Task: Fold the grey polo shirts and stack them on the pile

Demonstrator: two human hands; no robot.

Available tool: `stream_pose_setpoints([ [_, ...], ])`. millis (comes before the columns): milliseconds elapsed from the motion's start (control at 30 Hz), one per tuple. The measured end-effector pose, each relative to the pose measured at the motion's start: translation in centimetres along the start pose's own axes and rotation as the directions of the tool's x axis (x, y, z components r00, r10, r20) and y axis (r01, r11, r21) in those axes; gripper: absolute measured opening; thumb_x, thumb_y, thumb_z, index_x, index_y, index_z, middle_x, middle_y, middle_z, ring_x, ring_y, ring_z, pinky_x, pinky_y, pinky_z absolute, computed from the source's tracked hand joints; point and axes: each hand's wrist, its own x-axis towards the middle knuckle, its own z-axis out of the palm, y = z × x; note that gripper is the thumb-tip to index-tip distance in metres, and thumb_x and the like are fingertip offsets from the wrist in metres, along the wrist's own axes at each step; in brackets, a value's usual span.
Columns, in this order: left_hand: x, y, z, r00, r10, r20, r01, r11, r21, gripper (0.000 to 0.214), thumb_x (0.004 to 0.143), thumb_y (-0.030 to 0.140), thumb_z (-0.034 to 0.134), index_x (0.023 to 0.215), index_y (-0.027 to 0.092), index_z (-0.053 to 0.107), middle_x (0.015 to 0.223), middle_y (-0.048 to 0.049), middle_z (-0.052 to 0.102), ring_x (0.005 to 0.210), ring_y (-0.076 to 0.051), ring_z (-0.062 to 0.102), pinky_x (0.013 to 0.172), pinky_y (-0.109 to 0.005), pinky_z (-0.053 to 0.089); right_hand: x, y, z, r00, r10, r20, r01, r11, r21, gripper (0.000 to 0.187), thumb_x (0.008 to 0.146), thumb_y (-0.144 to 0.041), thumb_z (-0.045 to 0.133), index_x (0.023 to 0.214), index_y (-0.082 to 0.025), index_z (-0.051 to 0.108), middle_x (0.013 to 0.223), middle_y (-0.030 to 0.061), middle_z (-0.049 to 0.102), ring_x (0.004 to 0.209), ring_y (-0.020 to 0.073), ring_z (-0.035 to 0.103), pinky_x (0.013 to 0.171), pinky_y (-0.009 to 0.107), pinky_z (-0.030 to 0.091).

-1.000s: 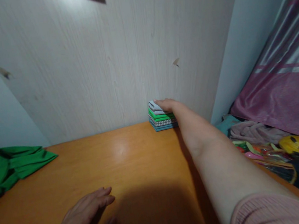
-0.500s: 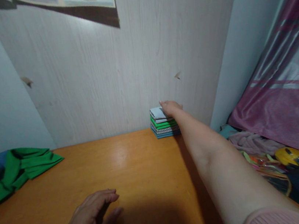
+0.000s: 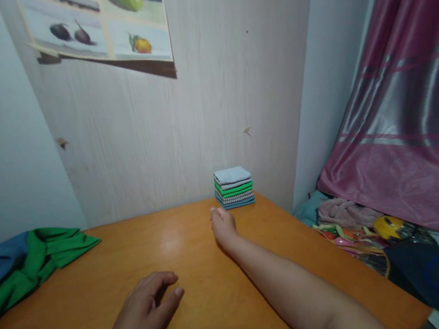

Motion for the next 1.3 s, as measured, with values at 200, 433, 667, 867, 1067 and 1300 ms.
stream_pose_setpoints([
  [200, 0.0, 0.1, -0.2, 0.999, 0.034, -0.026, -0.035, 0.999, -0.029, 0.038, 0.092, 0.048, 0.051, 0.107, 0.020, 0.070, 0.110, -0.0100, 0.072, 0.108, -0.028, 0.065, 0.097, -0.043, 0.048, -3.2, 1.0, 1.3, 0.997, 0.073, -0.012, -0.073, 0.995, 0.063, 0.033, 0.081, -0.046, 0.058, 0.060, -0.024, 0.046, 0.045, -0.0083, 0.041, 0.041, 0.0103, 0.036, 0.041, 0.022, 0.024],
  [433, 0.4, 0.0, -0.1, 0.998, 0.030, -0.060, -0.036, 0.994, -0.107, 0.032, 0.091, 0.041, 0.053, 0.103, 0.016, 0.071, 0.103, -0.0102, 0.072, 0.098, -0.025, 0.065, 0.090, -0.038, 0.048, -7.3, -0.4, 3.1, 0.977, 0.201, -0.068, -0.189, 0.970, 0.151, 0.030, 0.084, -0.046, 0.049, 0.063, -0.026, 0.043, 0.043, -0.0086, 0.037, 0.034, 0.0097, 0.028, 0.036, 0.022, 0.021],
  [667, 0.2, -0.1, 1.1, 0.993, -0.068, -0.092, 0.048, 0.977, -0.208, 0.023, 0.086, 0.033, 0.062, 0.100, 0.016, 0.070, 0.103, -0.0097, 0.072, 0.098, -0.023, 0.064, 0.088, -0.035, 0.048, -10.5, 0.0, 2.5, 0.983, 0.147, 0.114, -0.163, 0.976, 0.143, 0.040, 0.079, -0.055, 0.063, 0.062, -0.024, 0.044, 0.044, -0.0078, 0.039, 0.037, 0.0084, 0.029, 0.037, 0.022, 0.019],
  [867, 0.2, -0.9, 2.0, 0.974, -0.184, -0.135, 0.113, 0.903, -0.414, 0.029, 0.083, 0.033, 0.065, 0.108, 0.018, 0.068, 0.105, -0.0091, 0.072, 0.099, -0.023, 0.065, 0.091, -0.035, 0.050, -10.1, 0.5, 1.9, 0.969, 0.089, 0.232, -0.090, 0.996, -0.010, 0.043, 0.079, -0.061, 0.061, 0.063, -0.023, 0.047, 0.045, -0.0064, 0.042, 0.038, 0.0092, 0.033, 0.039, 0.023, 0.022],
  [1067, 0.7, -1.3, 1.5, 0.911, -0.370, -0.179, 0.165, 0.727, -0.666, 0.026, 0.082, 0.034, 0.071, 0.101, 0.018, 0.069, 0.096, -0.0066, 0.071, 0.091, -0.018, 0.064, 0.084, -0.031, 0.052, -11.3, -0.8, 1.7, 0.969, 0.030, 0.246, 0.005, 0.990, -0.139, 0.045, 0.081, -0.058, 0.059, 0.058, -0.022, 0.047, 0.048, -0.0042, 0.043, 0.043, 0.0102, 0.037, 0.043, 0.025, 0.026],
  [1300, 1.8, -3.2, -3.2, 0.784, -0.532, -0.319, 0.271, 0.756, -0.596, 0.026, 0.093, 0.036, 0.055, 0.107, 0.016, 0.065, 0.100, -0.0087, 0.071, 0.089, -0.016, 0.066, 0.076, -0.025, 0.051, -10.4, 0.9, 1.6, 0.949, 0.035, 0.315, 0.014, 0.988, -0.151, 0.049, 0.080, -0.066, 0.058, 0.060, -0.023, 0.044, 0.052, -0.0041, 0.043, 0.047, 0.0121, 0.037, 0.045, 0.026, 0.027],
])
